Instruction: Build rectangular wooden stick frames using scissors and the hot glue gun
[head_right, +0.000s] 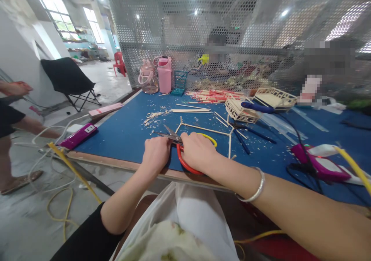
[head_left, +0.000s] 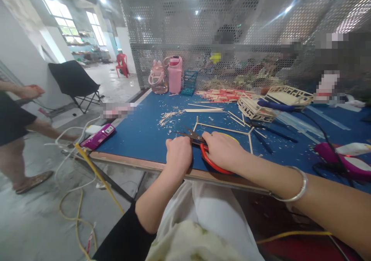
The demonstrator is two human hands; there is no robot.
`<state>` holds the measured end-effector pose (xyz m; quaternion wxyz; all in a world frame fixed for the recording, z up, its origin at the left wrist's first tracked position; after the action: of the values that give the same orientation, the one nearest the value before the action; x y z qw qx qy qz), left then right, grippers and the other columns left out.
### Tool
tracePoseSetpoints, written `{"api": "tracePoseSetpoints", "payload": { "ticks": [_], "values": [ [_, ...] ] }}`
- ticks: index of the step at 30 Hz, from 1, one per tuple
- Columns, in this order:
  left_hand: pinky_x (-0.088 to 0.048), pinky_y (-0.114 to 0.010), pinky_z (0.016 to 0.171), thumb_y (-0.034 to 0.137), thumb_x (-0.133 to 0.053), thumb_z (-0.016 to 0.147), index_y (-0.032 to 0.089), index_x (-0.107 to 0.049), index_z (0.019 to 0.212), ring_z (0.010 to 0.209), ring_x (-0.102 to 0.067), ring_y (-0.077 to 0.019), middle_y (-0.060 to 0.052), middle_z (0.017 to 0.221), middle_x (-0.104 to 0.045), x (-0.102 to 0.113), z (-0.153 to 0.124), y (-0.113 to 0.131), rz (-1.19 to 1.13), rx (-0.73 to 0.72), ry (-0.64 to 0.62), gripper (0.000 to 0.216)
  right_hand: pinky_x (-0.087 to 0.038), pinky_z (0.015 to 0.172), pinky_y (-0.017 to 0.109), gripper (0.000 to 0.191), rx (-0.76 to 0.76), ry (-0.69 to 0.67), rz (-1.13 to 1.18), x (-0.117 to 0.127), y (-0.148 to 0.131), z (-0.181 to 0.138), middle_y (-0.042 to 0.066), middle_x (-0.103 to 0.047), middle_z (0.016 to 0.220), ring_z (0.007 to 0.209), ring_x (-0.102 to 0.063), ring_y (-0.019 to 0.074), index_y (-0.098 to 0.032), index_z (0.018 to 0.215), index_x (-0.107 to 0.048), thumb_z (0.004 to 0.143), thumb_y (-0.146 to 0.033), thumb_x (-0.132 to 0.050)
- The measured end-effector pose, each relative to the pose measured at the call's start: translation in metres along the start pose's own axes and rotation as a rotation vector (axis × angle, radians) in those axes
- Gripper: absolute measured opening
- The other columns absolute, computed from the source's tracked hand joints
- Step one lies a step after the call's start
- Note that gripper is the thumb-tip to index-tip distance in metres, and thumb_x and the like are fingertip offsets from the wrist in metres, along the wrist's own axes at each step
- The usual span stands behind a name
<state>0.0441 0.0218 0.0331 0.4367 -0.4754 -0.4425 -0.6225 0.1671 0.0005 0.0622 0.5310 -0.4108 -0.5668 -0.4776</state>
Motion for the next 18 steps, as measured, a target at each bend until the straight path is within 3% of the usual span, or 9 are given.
{"api": "tracePoseSetpoints", "payload": {
  "ticks": [3, 18],
  "values": [
    [-0.040, -0.036, 0.076, 0.016, -0.033, 0.094, 0.018, -0.070, 0.087, 0.088, -0.067, -0.0262, -0.013, 0.089, -0.073, -0.0001, 0.0002, 0.0001, -0.002, -0.005, 0.000, 0.038, -0.045, 0.066, 0.032, 0.027, -0.014, 0.005, 0.002, -0.0001, 0.0001, 0.0000, 0.015, -0.069, 0.094, 0.089, -0.068, 0.0293, -0.016, 0.104, -0.058, 0.087, -0.019, -0.038],
    [-0.043, -0.035, 0.078, 0.016, -0.035, 0.093, 0.017, -0.072, 0.090, 0.091, -0.067, -0.0255, -0.014, 0.091, -0.073, 0.0011, 0.0003, 0.0006, -0.010, 0.022, -0.009, 0.037, -0.047, 0.061, 0.034, 0.032, -0.019, -0.003, 0.001, 0.0084, 0.0014, -0.0071, 0.017, -0.072, 0.086, 0.082, -0.071, 0.0318, -0.017, 0.104, -0.061, 0.085, -0.015, -0.035]
  ]
}}
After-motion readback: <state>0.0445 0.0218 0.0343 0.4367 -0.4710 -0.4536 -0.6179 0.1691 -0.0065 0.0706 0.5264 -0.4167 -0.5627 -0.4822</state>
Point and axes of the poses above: each hand's wrist, its own z-axis towards the middle knuckle, its own x-axis out of the back of the hand, y = z × x, the point moved 1 cm from there along z, towards the middle knuckle
